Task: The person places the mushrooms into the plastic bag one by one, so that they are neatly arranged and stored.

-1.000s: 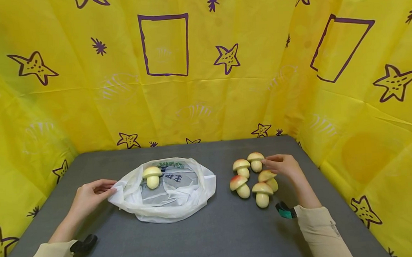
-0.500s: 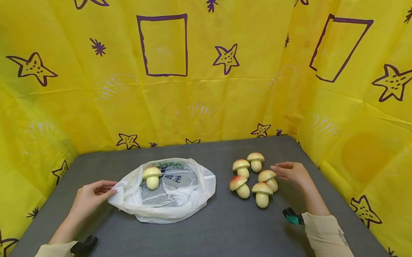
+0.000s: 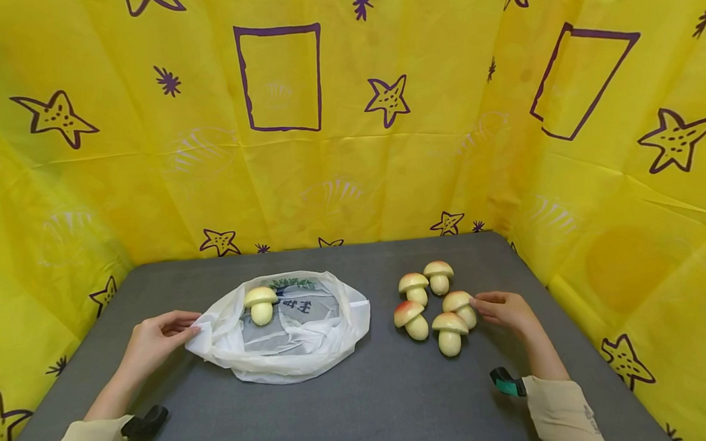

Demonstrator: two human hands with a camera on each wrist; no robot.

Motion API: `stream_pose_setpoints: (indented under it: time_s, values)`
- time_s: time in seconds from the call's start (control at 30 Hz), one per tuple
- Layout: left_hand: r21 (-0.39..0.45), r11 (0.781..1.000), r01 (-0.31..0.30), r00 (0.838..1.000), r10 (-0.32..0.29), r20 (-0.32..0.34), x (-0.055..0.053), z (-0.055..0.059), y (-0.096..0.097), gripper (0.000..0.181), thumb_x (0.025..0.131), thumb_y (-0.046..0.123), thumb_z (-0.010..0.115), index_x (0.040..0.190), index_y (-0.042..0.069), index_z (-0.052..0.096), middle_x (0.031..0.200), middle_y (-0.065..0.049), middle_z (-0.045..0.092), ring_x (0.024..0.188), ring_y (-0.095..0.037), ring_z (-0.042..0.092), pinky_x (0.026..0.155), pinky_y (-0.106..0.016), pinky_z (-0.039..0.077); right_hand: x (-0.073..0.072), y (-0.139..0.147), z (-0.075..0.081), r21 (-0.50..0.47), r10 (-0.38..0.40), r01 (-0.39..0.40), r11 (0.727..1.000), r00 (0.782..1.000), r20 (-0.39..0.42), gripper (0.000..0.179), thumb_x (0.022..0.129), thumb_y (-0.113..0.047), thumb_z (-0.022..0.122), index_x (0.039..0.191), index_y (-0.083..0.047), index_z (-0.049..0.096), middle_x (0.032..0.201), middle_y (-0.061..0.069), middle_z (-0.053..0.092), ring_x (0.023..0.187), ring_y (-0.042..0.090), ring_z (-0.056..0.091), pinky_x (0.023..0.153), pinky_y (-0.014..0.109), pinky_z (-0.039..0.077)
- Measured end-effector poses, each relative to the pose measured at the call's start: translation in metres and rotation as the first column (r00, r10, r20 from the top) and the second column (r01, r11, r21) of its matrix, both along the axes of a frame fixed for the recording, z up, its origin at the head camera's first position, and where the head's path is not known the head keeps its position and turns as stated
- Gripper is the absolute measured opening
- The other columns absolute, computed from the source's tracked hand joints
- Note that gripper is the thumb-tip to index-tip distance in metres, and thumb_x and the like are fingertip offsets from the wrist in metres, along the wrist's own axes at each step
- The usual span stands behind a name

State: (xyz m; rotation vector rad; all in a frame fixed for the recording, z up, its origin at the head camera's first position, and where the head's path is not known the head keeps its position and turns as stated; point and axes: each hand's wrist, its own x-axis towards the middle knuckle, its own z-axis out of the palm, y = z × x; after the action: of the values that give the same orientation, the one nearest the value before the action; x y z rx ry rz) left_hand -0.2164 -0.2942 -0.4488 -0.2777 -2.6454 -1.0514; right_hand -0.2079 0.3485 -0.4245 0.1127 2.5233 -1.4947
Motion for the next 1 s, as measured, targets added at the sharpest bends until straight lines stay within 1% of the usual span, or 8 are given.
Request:
stream_pose_setpoints:
  time_s: [0.1, 0.23, 0.33, 0.4, 0.53, 0.63, 0.8, 1.0]
  values:
    - [-0.002, 1.000, -0.003, 1.000, 0.003, 0.009, 0.000, -0.001, -0.001, 0.021, 0.082, 0.023, 0.075, 0.100, 0.013, 0.073, 0.087, -0.004, 0.071, 0.070, -0.003, 0.060, 0.061, -0.017, 0.051, 0.001, 0.001, -0.005, -0.004, 0.002, -0.002, 1.000, 1.000, 0.003, 0.060, 0.095, -0.027, 0.057, 0.133, 0.017, 0.041, 0.132, 0.031, 0.049, 0.109, 0.027, 0.062, 0.089, 0.035, 0.053]
    - [-0.001, 1.000, -0.001, 1.000, 0.001, 0.005, -0.001, -0.002, 0.000, 0.021, 0.081, 0.024, 0.075, 0.100, 0.014, 0.073, 0.086, -0.003, 0.071, 0.069, -0.002, 0.060, 0.060, -0.017, 0.051, 0.002, 0.001, -0.012, -0.017, 0.004, -0.004, 1.000, 1.000, 0.006, 0.058, 0.094, -0.025, 0.059, 0.131, 0.017, 0.043, 0.129, 0.030, 0.052, 0.100, 0.014, 0.065, 0.087, 0.034, 0.053]
    - [0.002, 1.000, -0.001, 1.000, 0.001, 0.000, -0.001, -0.002, 0.001, 0.021, 0.081, 0.023, 0.076, 0.100, 0.014, 0.073, 0.086, -0.003, 0.071, 0.069, -0.001, 0.060, 0.060, -0.017, 0.051, 0.001, 0.001, -0.017, -0.035, 0.005, -0.004, 0.999, 1.000, 0.021, 0.060, 0.094, -0.024, 0.059, 0.131, 0.019, 0.041, 0.128, 0.029, 0.053, 0.093, 0.005, 0.063, 0.086, 0.033, 0.054]
    - [0.003, 1.000, -0.001, 1.000, 0.001, 0.004, -0.001, -0.002, 0.000, 0.021, 0.081, 0.023, 0.076, 0.100, 0.013, 0.073, 0.086, -0.004, 0.071, 0.068, -0.001, 0.060, 0.060, -0.017, 0.051, 0.001, 0.001, -0.019, -0.051, 0.004, -0.002, 0.999, 0.999, 0.034, 0.061, 0.094, -0.024, 0.059, 0.131, 0.020, 0.040, 0.128, 0.029, 0.053, 0.092, 0.003, 0.063, 0.086, 0.032, 0.054]
    - [0.001, 1.000, -0.009, 1.000, 0.009, 0.013, -0.001, -0.002, 0.000, 0.021, 0.081, 0.023, 0.075, 0.100, 0.013, 0.073, 0.086, -0.004, 0.071, 0.069, -0.002, 0.060, 0.060, -0.017, 0.051, -0.001, 0.000, -0.021, -0.068, 0.007, -0.004, 0.998, 0.999, 0.047, 0.062, 0.095, -0.022, 0.058, 0.132, 0.021, 0.037, 0.129, 0.030, 0.052, 0.092, 0.002, 0.062, 0.087, 0.032, 0.053]
    - [-0.001, 1.000, -0.008, 1.000, 0.008, 0.006, -0.001, -0.002, 0.000, 0.021, 0.081, 0.023, 0.075, 0.100, 0.013, 0.073, 0.086, -0.004, 0.071, 0.069, -0.002, 0.061, 0.061, -0.017, 0.051, -0.002, -0.001, -0.021, -0.053, 0.007, -0.005, 0.999, 0.999, 0.052, 0.063, 0.094, -0.024, 0.059, 0.132, 0.021, 0.037, 0.130, 0.032, 0.051, 0.096, 0.007, 0.063, 0.087, 0.033, 0.053]
    - [-0.004, 1.000, 0.000, 1.000, 0.000, -0.012, -0.001, -0.001, 0.000, 0.021, 0.081, 0.022, 0.076, 0.099, 0.013, 0.073, 0.086, -0.004, 0.072, 0.068, -0.001, 0.061, 0.060, -0.017, 0.051, -0.003, -0.004, -0.019, -0.008, 0.027, -0.026, 1.000, 0.998, 0.053, 0.068, 0.093, -0.028, 0.060, 0.133, 0.022, 0.035, 0.134, 0.036, 0.044, 0.104, 0.018, 0.063, 0.088, 0.035, 0.053]
    - [-0.005, 1.000, 0.002, 1.000, -0.002, -0.023, -0.001, 0.000, 0.000, 0.020, 0.080, 0.020, 0.076, 0.098, 0.012, 0.073, 0.085, -0.004, 0.072, 0.068, 0.000, 0.061, 0.059, -0.016, 0.051, -0.004, -0.008, -0.020, -0.007, 0.015, -0.014, 1.000, 0.998, 0.055, 0.069, 0.092, -0.023, 0.063, 0.132, 0.025, 0.033, 0.135, 0.041, 0.039, 0.104, 0.020, 0.062, 0.086, 0.034, 0.054]
